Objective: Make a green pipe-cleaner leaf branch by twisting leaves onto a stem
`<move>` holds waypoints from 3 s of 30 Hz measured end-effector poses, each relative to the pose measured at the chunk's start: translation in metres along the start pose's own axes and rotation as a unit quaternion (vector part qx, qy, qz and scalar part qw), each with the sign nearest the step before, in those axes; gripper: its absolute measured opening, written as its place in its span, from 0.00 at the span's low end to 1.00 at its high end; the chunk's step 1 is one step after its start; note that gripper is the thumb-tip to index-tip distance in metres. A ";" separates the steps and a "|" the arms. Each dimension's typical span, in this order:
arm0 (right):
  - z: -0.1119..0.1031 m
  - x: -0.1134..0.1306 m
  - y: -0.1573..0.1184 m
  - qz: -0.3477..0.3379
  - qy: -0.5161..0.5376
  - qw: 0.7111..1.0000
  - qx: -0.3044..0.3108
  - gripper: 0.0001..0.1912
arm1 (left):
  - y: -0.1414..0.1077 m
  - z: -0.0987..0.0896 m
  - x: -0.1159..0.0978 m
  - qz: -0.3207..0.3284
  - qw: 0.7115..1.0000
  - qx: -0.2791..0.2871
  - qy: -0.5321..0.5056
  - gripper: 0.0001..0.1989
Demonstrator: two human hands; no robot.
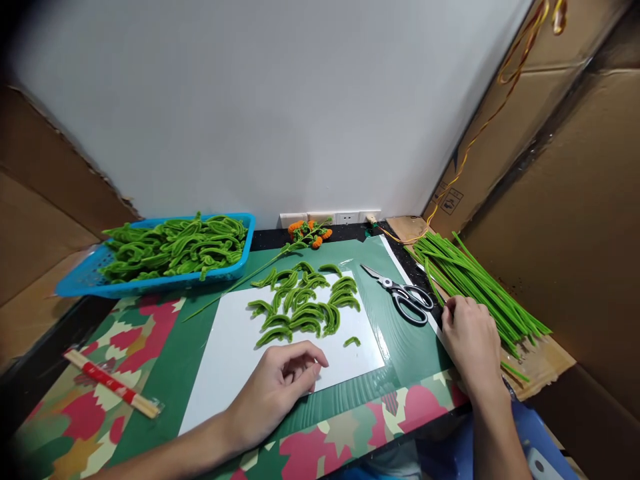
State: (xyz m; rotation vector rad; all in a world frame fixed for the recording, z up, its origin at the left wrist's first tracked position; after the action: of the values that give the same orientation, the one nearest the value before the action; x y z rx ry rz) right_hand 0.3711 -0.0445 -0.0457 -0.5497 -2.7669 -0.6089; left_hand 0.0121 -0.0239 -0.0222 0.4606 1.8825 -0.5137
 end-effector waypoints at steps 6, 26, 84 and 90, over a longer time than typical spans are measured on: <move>-0.023 0.030 -0.002 0.006 0.210 0.978 -0.018 0.14 | -0.001 -0.002 0.007 0.019 1.000 0.015 0.007 0.17; -0.026 0.131 -0.069 -0.062 0.475 0.867 -0.135 0.12 | -0.008 0.000 0.003 0.064 0.977 0.203 -0.001 0.21; -0.022 0.126 -0.060 0.142 0.797 0.579 0.092 0.13 | 0.005 0.000 0.005 -0.047 0.982 0.000 -0.182 0.22; -0.017 0.126 -0.066 0.110 0.829 0.541 0.087 0.11 | 0.004 -0.001 0.004 -0.031 0.983 0.032 -0.176 0.23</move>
State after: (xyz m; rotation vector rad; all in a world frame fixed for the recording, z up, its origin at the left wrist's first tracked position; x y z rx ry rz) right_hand 0.2334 -0.0693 -0.0136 -0.0455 -0.8417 -0.3597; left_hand 0.0120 -0.0193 -0.0262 0.3289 1.5479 -0.6542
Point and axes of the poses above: each hand's wrist, its own y-axis towards the middle knuckle, its own z-axis out of the palm, x = y × z, the point moved 1 cm from there along y, towards the middle knuckle, and after that the axes turned 5 degrees about y, right-handed, at the moved point
